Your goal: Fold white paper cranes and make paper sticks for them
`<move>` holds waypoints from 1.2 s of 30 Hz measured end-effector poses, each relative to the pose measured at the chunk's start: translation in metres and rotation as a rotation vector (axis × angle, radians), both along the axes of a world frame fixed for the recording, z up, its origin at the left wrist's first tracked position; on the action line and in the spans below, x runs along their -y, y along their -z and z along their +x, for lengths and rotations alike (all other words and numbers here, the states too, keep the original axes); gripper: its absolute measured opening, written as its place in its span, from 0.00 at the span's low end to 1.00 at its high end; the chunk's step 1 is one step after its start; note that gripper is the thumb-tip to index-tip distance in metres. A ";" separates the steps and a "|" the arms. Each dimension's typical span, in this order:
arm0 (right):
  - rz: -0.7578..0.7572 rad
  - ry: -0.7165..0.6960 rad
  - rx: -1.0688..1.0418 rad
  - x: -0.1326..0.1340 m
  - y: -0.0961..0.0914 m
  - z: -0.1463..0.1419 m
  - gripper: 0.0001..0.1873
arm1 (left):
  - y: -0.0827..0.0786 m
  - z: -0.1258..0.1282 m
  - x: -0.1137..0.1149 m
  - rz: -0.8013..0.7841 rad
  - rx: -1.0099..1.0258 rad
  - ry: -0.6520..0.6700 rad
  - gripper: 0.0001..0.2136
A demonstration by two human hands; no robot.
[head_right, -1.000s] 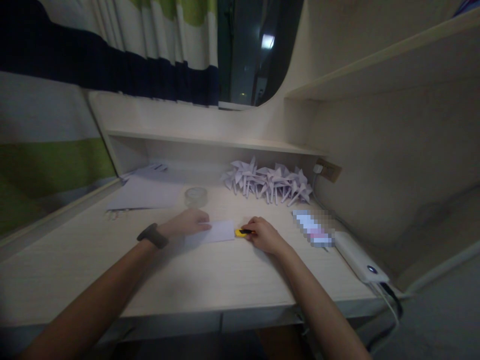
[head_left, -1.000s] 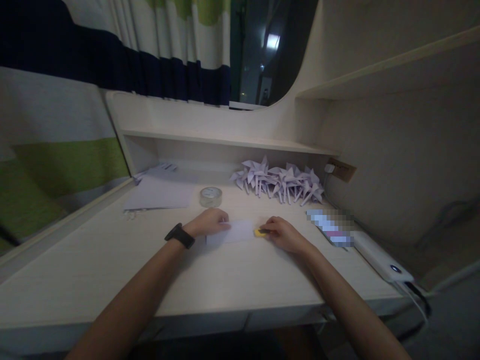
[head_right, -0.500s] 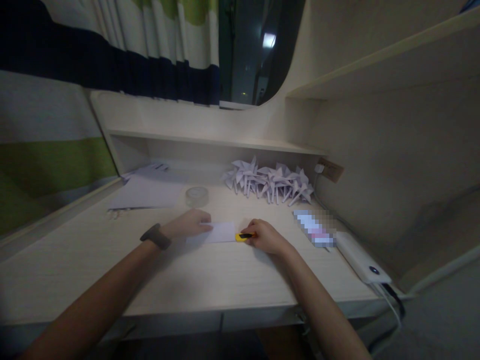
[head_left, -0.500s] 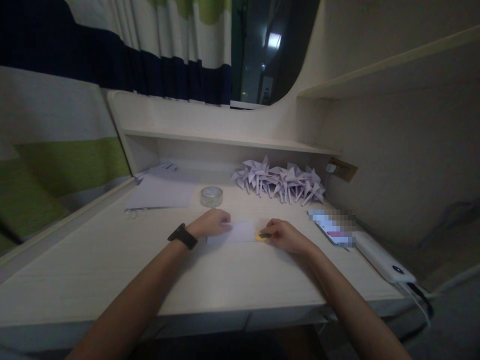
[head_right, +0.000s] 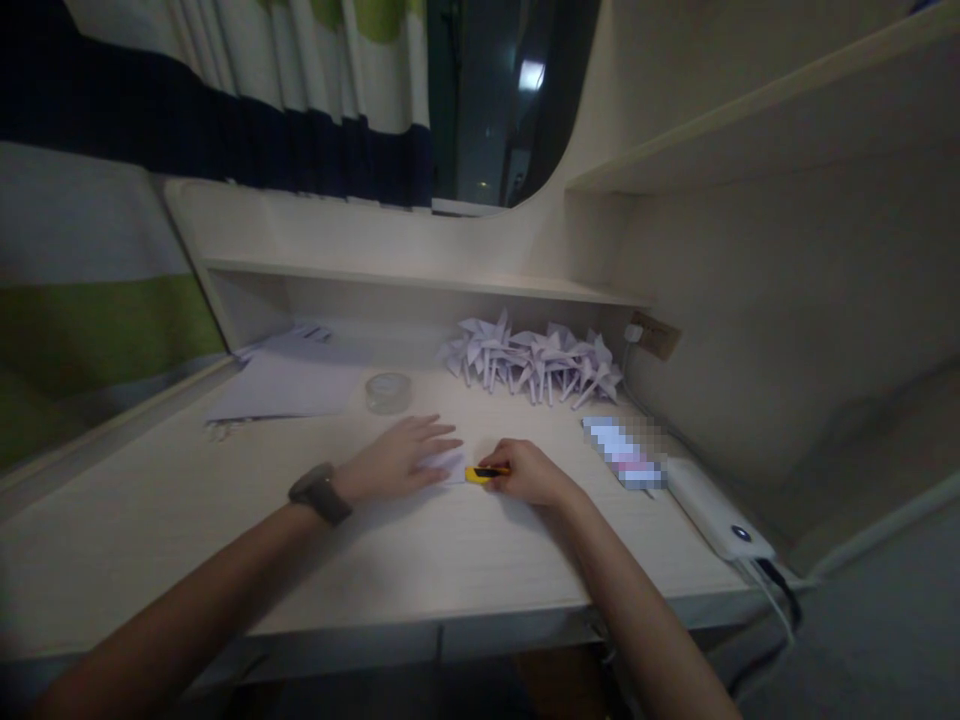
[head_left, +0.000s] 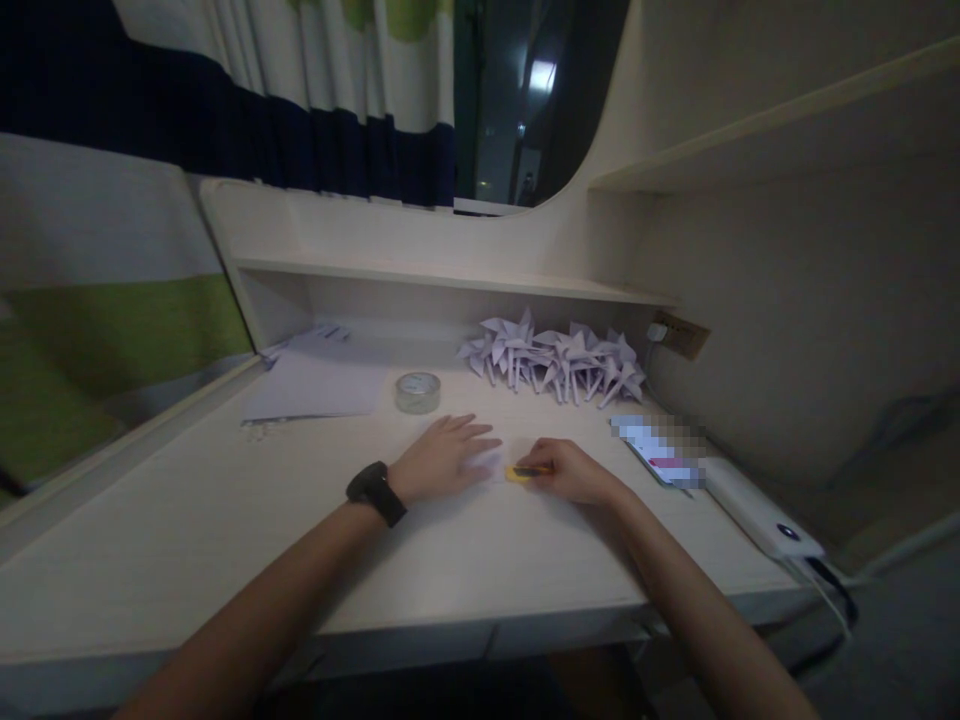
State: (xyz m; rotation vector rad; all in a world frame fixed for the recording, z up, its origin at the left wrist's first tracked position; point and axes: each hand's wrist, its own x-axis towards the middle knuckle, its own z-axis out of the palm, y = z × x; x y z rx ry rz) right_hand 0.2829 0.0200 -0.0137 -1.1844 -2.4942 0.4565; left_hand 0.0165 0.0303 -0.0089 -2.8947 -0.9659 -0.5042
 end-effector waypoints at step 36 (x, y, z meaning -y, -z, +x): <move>0.308 0.204 -0.034 0.030 0.034 -0.027 0.09 | 0.034 0.005 0.010 -0.140 -0.106 -0.102 0.24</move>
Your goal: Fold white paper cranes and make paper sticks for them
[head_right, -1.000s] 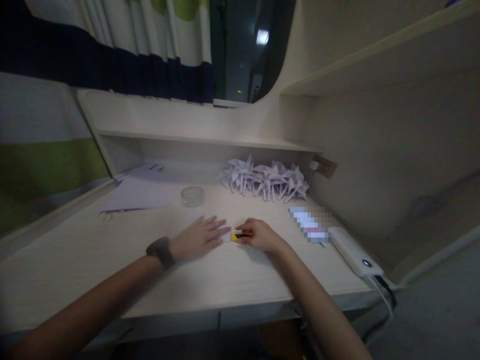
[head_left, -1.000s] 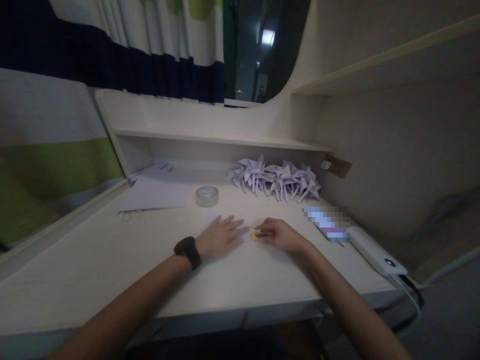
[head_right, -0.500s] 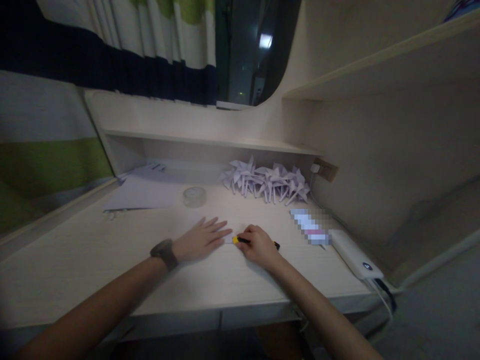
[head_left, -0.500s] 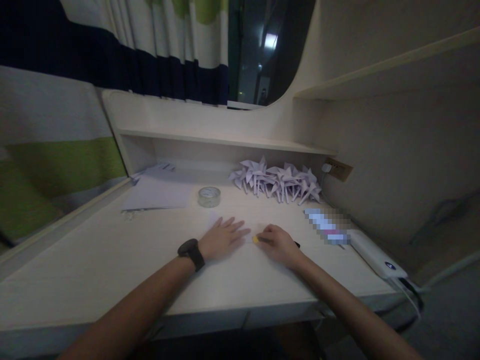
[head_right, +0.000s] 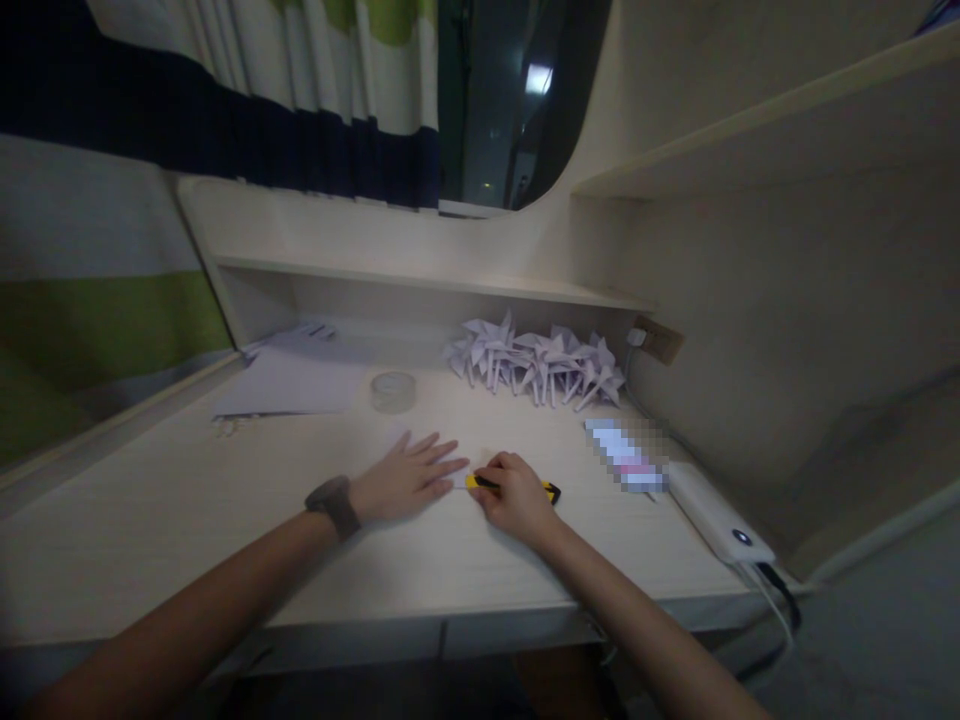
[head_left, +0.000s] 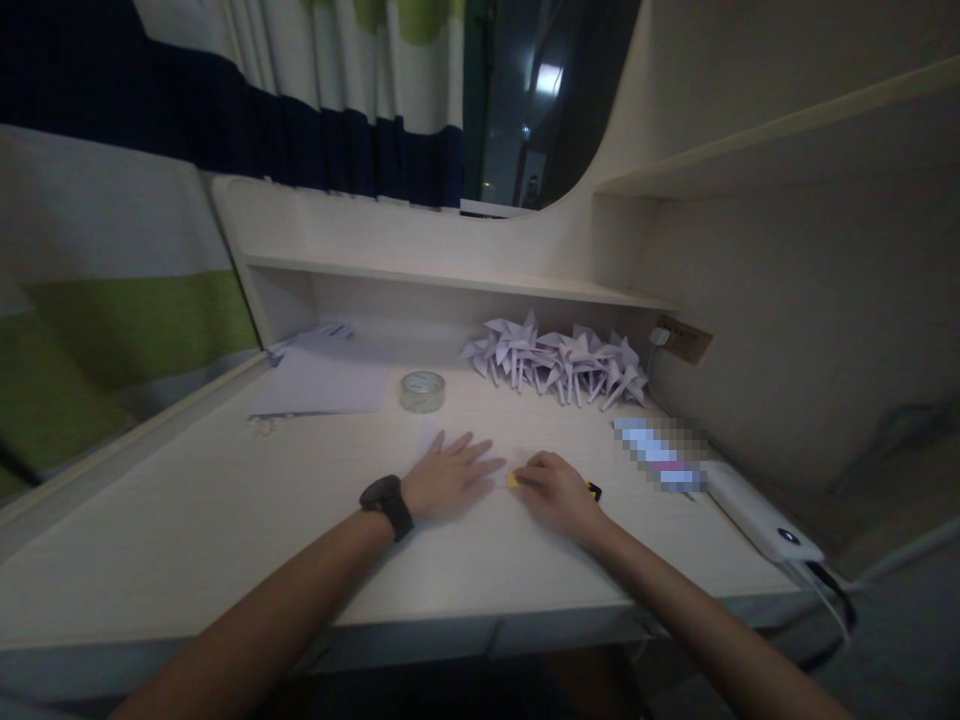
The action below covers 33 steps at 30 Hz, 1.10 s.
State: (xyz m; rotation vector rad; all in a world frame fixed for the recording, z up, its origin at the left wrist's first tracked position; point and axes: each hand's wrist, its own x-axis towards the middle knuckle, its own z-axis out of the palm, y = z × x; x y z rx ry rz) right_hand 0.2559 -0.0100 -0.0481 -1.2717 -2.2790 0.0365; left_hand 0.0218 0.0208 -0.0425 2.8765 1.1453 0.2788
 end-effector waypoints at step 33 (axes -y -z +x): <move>0.059 -0.160 0.058 0.005 0.001 -0.001 0.15 | 0.003 -0.010 -0.005 -0.037 -0.010 -0.003 0.24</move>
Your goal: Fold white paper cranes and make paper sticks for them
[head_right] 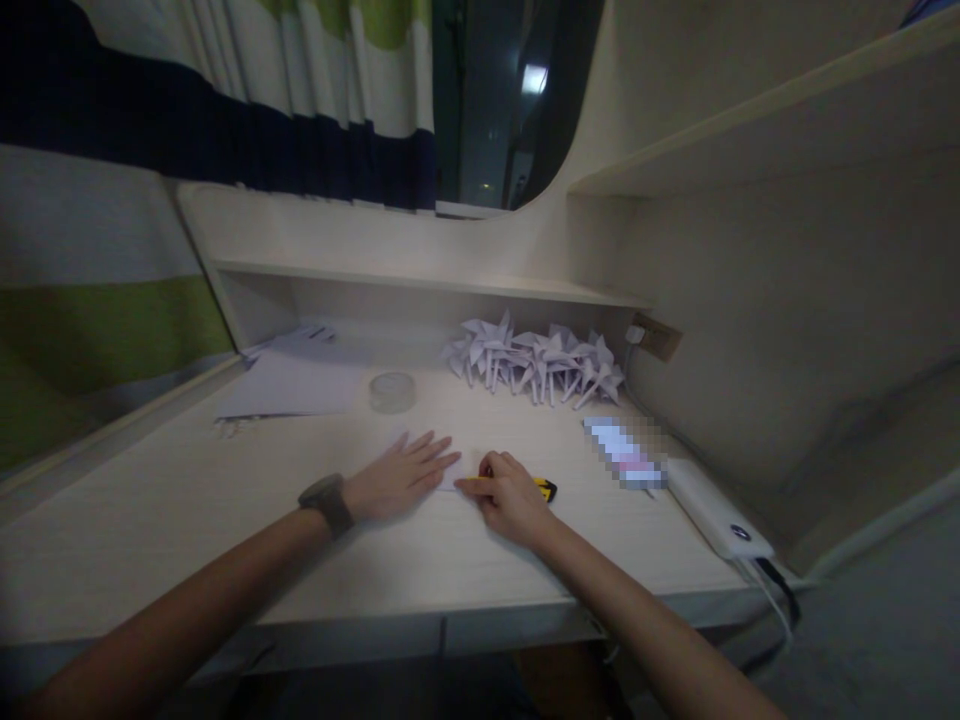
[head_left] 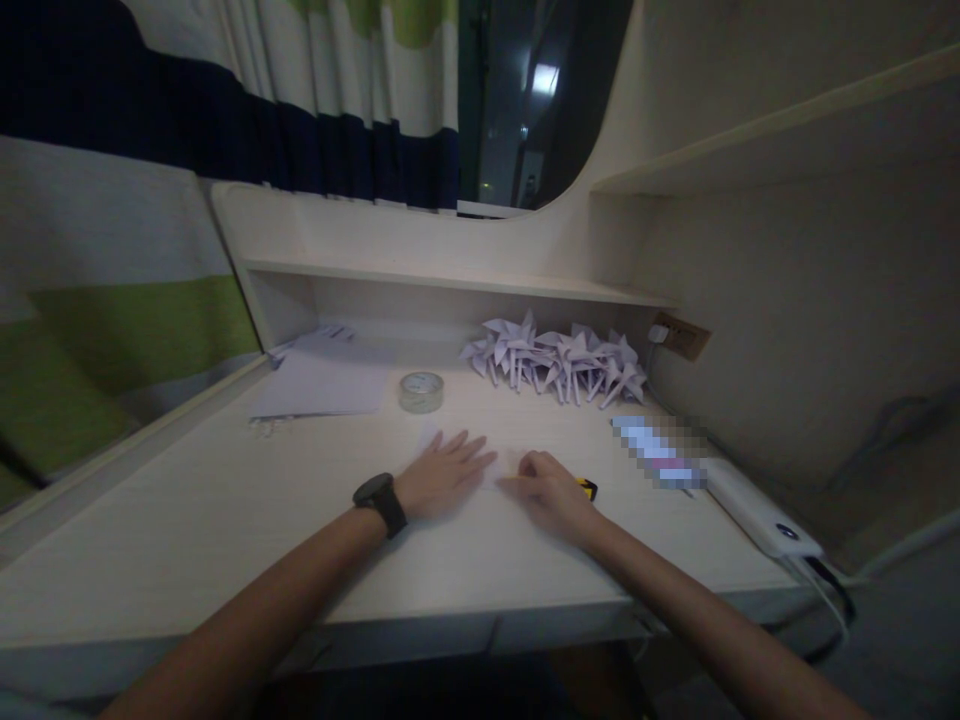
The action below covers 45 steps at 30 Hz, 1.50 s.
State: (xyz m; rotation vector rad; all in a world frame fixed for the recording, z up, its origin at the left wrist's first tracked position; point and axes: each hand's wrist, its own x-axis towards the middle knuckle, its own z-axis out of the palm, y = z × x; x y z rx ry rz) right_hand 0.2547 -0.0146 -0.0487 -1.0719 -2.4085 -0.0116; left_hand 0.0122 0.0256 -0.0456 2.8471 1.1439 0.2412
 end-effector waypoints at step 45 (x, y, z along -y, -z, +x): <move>-0.137 -0.047 -0.247 -0.022 -0.006 0.006 0.08 | 0.005 -0.018 -0.005 0.078 0.008 -0.156 0.24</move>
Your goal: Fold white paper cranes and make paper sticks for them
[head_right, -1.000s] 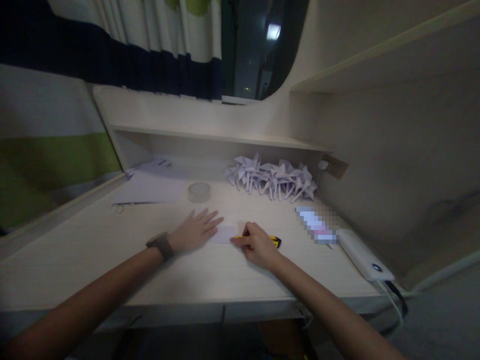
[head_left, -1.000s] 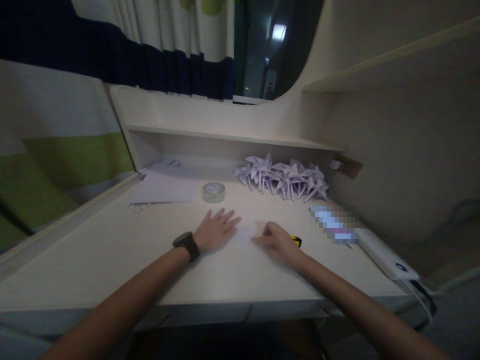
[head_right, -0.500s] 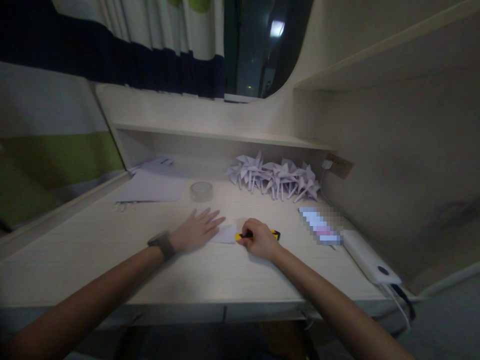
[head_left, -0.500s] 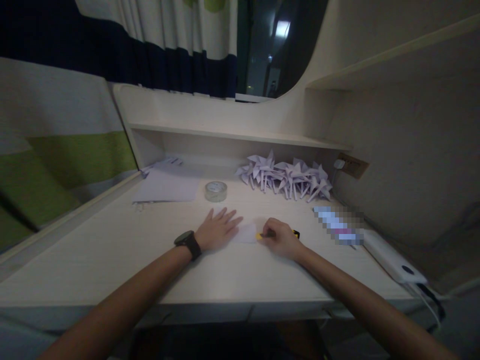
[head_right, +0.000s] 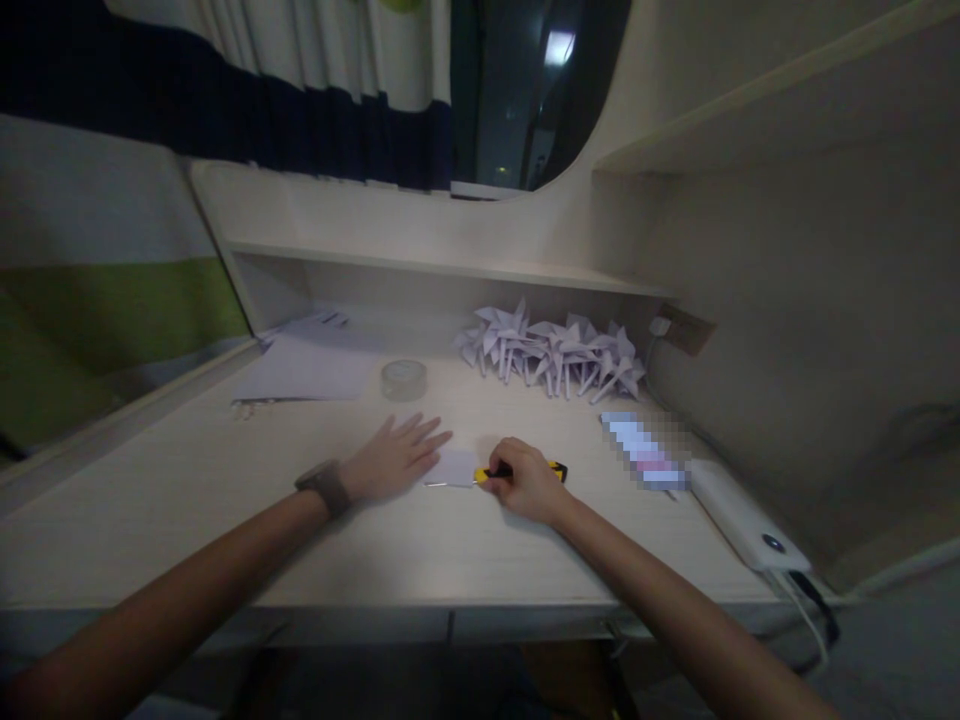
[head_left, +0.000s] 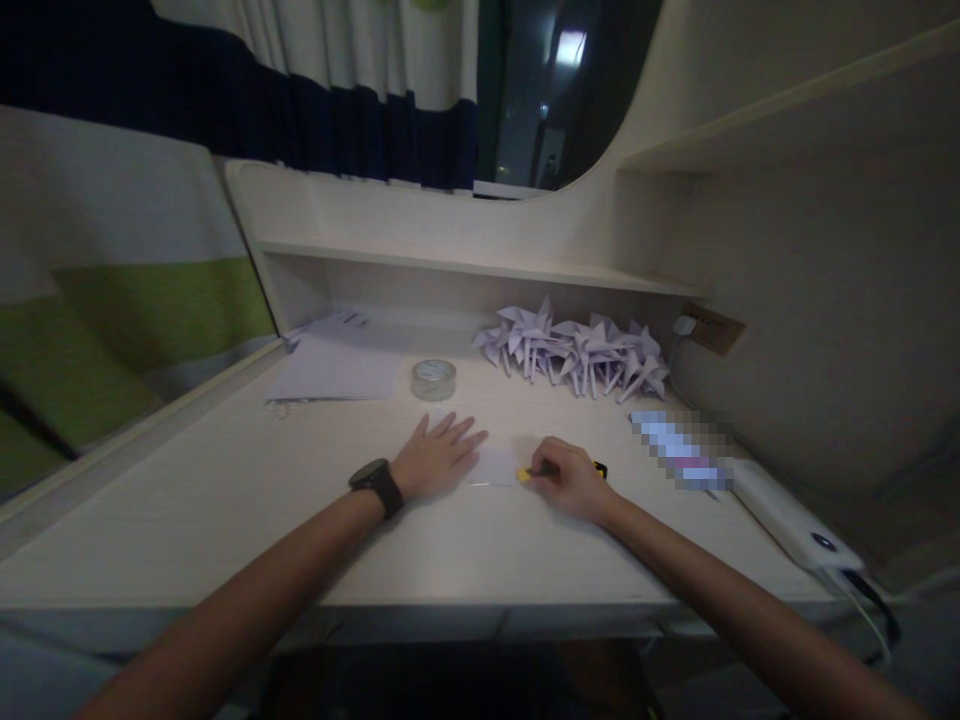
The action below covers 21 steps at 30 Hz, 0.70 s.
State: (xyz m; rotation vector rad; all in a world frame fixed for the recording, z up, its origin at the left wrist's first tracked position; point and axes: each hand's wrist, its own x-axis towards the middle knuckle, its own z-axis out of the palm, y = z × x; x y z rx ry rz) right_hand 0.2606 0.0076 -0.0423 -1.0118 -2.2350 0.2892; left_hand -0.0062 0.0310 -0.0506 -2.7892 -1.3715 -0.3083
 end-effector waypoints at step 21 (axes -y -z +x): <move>0.008 0.032 0.000 0.020 0.001 0.014 0.07 | -0.018 -0.006 -0.002 -0.012 0.269 0.082 0.23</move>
